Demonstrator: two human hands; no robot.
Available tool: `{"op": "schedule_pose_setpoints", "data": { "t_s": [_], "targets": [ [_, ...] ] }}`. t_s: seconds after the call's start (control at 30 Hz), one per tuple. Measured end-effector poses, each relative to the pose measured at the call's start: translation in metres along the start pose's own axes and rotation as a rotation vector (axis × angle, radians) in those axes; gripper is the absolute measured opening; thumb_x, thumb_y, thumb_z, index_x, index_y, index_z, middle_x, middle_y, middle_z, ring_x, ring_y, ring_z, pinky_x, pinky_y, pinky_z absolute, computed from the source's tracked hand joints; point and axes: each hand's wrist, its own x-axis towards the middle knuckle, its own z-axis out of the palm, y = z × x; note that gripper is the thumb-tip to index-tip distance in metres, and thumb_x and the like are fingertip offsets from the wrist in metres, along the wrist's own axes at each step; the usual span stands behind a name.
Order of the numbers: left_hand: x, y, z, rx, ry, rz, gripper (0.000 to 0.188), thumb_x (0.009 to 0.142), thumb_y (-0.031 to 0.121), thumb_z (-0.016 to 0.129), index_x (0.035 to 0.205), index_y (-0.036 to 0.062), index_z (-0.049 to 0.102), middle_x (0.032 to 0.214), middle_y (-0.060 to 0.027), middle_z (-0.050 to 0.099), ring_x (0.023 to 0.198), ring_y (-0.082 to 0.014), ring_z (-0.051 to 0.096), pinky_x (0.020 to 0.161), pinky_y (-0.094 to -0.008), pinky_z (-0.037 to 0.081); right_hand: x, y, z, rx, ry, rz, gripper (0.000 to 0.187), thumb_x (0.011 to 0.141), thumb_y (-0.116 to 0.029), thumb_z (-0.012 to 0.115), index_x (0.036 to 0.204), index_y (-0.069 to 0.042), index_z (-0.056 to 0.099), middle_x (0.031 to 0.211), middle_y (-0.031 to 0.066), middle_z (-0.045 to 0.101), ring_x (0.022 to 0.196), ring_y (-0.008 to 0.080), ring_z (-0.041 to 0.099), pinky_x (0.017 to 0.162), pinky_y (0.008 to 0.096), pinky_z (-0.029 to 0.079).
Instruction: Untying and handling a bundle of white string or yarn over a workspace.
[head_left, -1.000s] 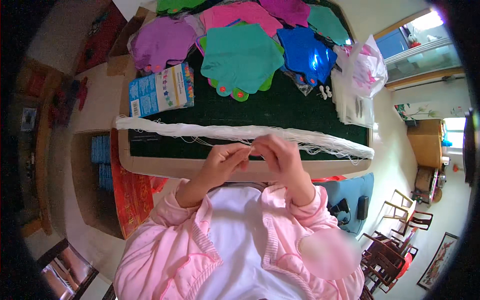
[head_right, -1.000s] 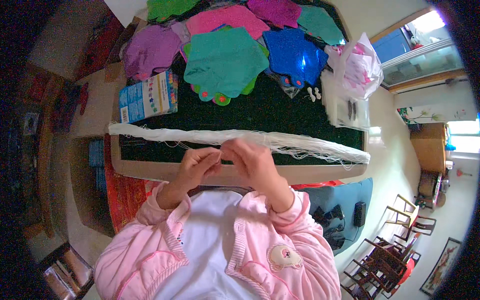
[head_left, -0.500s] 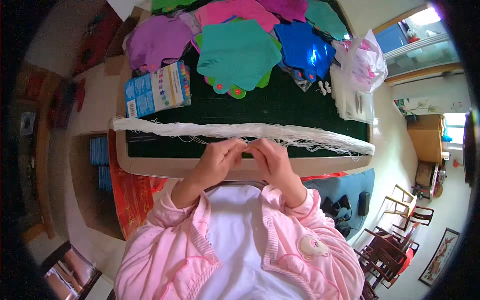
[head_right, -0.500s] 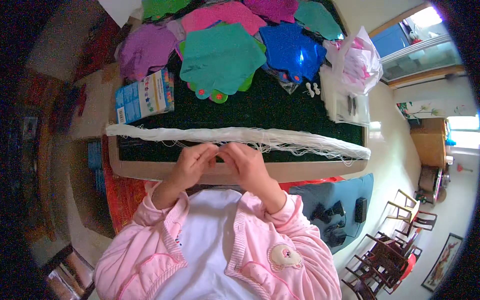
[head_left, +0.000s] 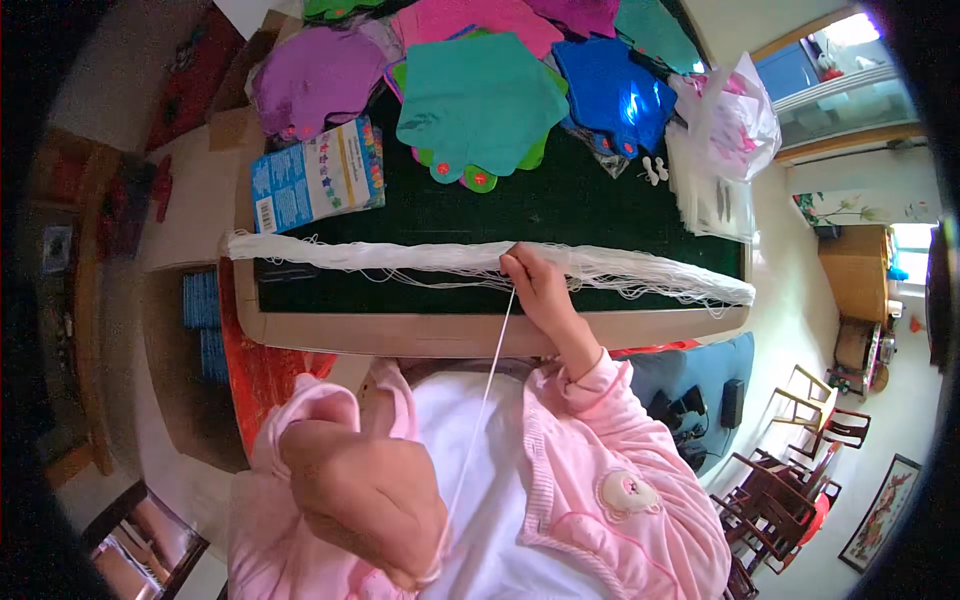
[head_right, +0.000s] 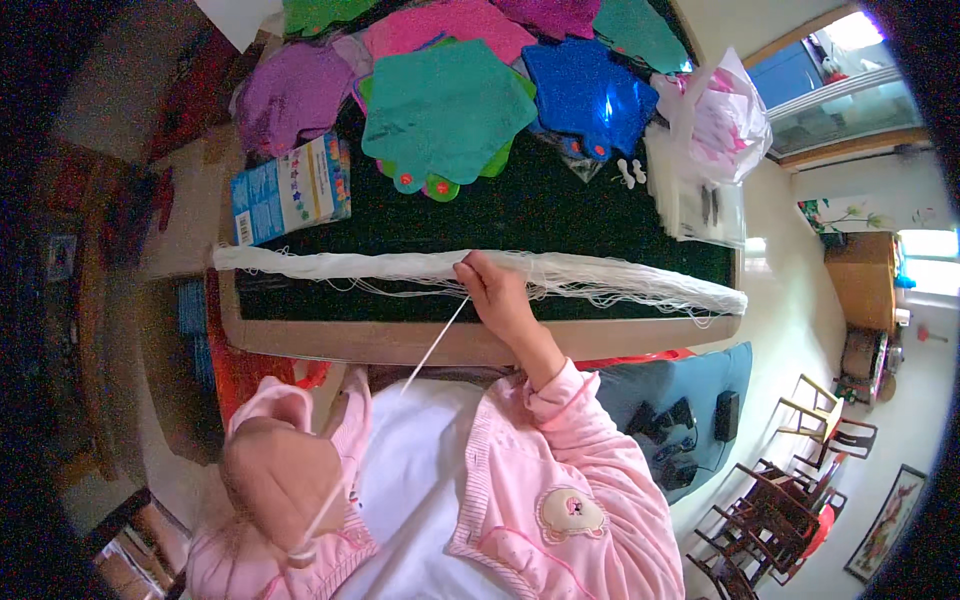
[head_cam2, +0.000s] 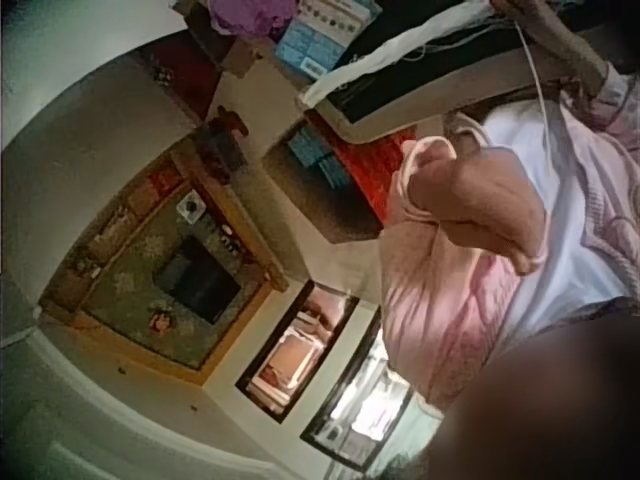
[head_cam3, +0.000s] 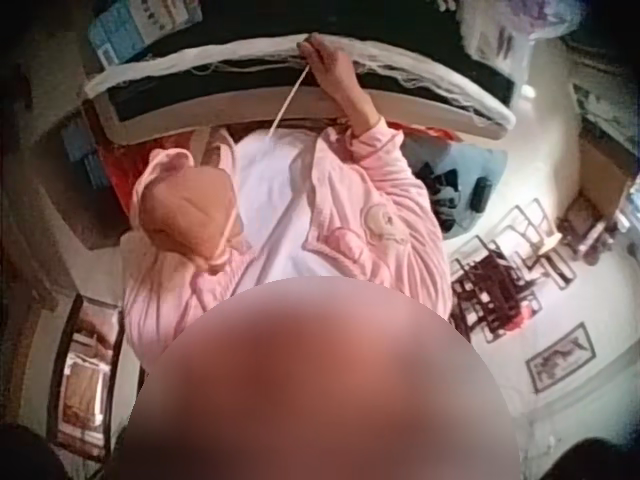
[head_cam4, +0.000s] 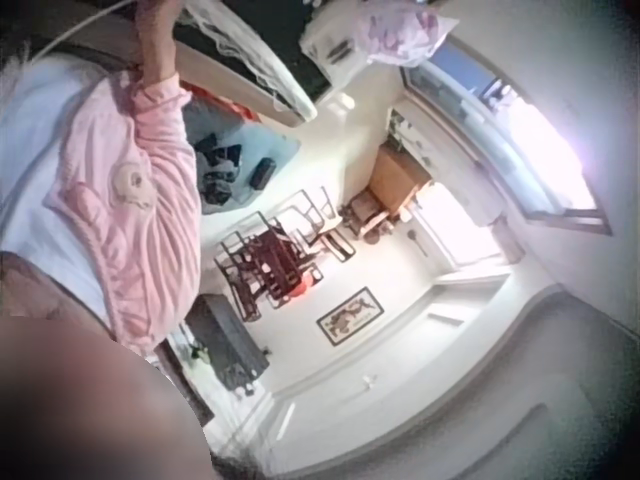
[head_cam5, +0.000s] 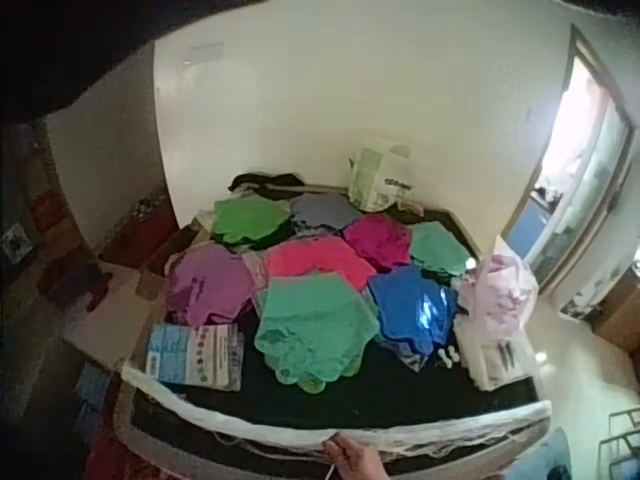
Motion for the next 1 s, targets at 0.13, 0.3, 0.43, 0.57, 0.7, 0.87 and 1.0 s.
{"op": "schedule_pose_setpoints", "data": {
  "t_s": [0.13,0.3,0.43,0.57,0.7,0.87,1.0],
  "targets": [
    [0.017,-0.01,0.004,-0.172,0.417,-0.116,0.027,0.094,0.025,0.044,0.079,0.0047,0.055,0.058,-0.0006,0.049,0.052,-0.0088,0.045,0.045,-0.0234,0.031,0.004,-0.019,-0.009,0.07,0.002,-0.066,0.02,0.094,-0.016,0.045,0.094,-0.001,0.057,0.09,0.0108,0.059,0.081,0.0173,0.056,0.071,0.0266,0.044],
    [0.033,-0.054,-0.018,-0.165,0.639,-0.242,0.034,0.096,0.03,0.04,0.075,0.0055,0.052,0.071,-0.0048,0.059,0.039,-0.0014,0.031,0.036,-0.0173,0.022,-0.004,-0.064,-0.013,0.767,-0.203,-0.098,0.034,0.096,-0.017,0.038,0.121,0.004,0.047,0.118,0.0143,0.053,0.11,0.0192,0.051,0.09,0.0289,0.041],
    [0.032,-0.076,-0.05,0.035,0.903,-0.153,0.028,0.094,0.021,0.046,0.093,-0.0014,0.063,0.096,-0.0113,0.067,0.047,-0.0014,0.042,0.052,-0.0165,0.042,-0.03,-0.073,-0.006,0.538,-0.326,0.374,0.019,0.093,-0.011,0.042,0.1,0.002,0.055,0.088,0.0095,0.061,0.076,0.0176,0.06,0.066,0.0246,0.046],
    [0.028,-0.097,-0.049,0.19,0.899,-0.161,0.027,0.094,0.018,0.047,0.096,-0.0022,0.064,0.09,-0.0094,0.068,0.06,-0.0052,0.054,0.063,-0.0215,0.046,-0.026,-0.084,-0.015,0.109,-0.076,-0.181,0.008,0.086,0.001,0.05,0.091,0.001,0.055,0.074,0.0113,0.059,0.063,0.0185,0.059,0.057,0.0249,0.045],
    [0.027,-0.097,-0.028,0.026,0.676,-0.213,0.028,0.094,0.02,0.047,0.095,-0.0015,0.065,0.066,-0.0026,0.061,0.058,-0.0056,0.053,0.057,-0.0206,0.042,-0.01,-0.076,-0.028,0.066,0.015,-0.178,0.008,0.084,0.001,0.052,0.091,0.0,0.055,0.074,0.0127,0.059,0.062,0.0245,0.06,0.057,0.0284,0.046],
    [0.029,-0.089,-0.027,-0.259,0.626,-0.196,0.032,0.095,0.029,0.045,0.09,0.0032,0.063,0.049,0.0054,0.04,0.041,-0.002,0.031,0.036,-0.0183,0.022,-0.015,-0.052,-0.014,0.146,-0.045,-0.055,0.012,0.084,0.004,0.049,0.093,0.001,0.056,0.081,0.012,0.06,0.07,0.0205,0.059,0.063,0.0263,0.046],
    [0.03,-0.09,-0.037,-0.193,0.804,-0.174,0.028,0.095,0.022,0.044,0.105,0.0025,0.061,0.073,-0.0022,0.064,0.041,-0.0013,0.032,0.037,-0.0165,0.025,-0.021,-0.061,-0.003,0.075,-0.101,-0.12,0.012,0.083,0.003,0.053,0.094,0.001,0.057,0.076,0.0122,0.059,0.065,0.0232,0.059,0.06,0.0289,0.045]
  ]
}}
